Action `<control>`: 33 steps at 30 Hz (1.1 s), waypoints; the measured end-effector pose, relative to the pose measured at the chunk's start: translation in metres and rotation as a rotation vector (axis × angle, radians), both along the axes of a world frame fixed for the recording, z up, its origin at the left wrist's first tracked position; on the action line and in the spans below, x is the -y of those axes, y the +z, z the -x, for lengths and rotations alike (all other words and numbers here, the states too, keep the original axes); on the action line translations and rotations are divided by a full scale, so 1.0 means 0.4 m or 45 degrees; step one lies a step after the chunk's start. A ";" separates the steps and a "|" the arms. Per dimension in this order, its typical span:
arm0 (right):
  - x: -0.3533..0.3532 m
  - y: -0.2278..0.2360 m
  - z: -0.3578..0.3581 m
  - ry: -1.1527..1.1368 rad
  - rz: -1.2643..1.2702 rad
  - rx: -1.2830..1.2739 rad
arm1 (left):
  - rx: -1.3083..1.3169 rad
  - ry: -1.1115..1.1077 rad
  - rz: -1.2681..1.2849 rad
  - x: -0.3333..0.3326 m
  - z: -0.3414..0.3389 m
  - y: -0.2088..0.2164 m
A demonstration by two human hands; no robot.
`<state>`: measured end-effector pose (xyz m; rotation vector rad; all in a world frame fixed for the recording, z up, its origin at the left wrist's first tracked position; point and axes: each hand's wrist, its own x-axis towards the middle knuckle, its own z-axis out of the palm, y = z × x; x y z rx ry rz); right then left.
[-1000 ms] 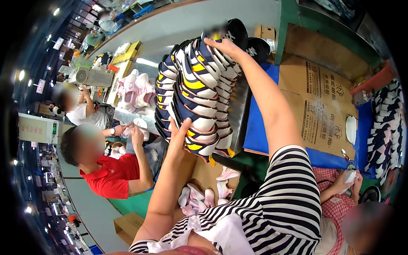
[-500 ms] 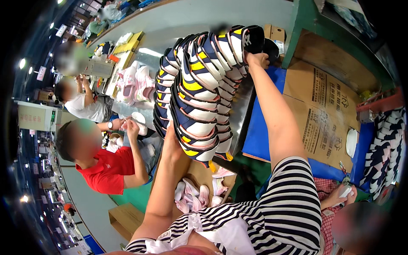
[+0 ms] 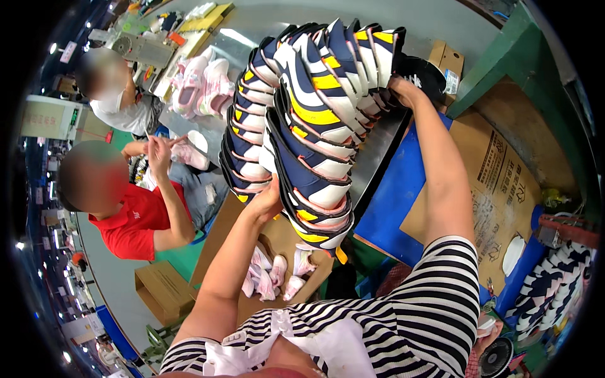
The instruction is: The person picks up a large stack of shoe uppers, carries them to a different workstation, and begins sorting and applying adhesive or components to individual uppers before stacking them back on the table.
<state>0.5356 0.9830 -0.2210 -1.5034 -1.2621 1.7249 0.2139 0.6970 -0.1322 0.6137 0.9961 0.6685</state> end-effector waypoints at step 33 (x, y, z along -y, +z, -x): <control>1.253 0.700 0.515 0.336 0.021 -0.798 | 0.191 0.747 -0.830 1.167 0.280 0.714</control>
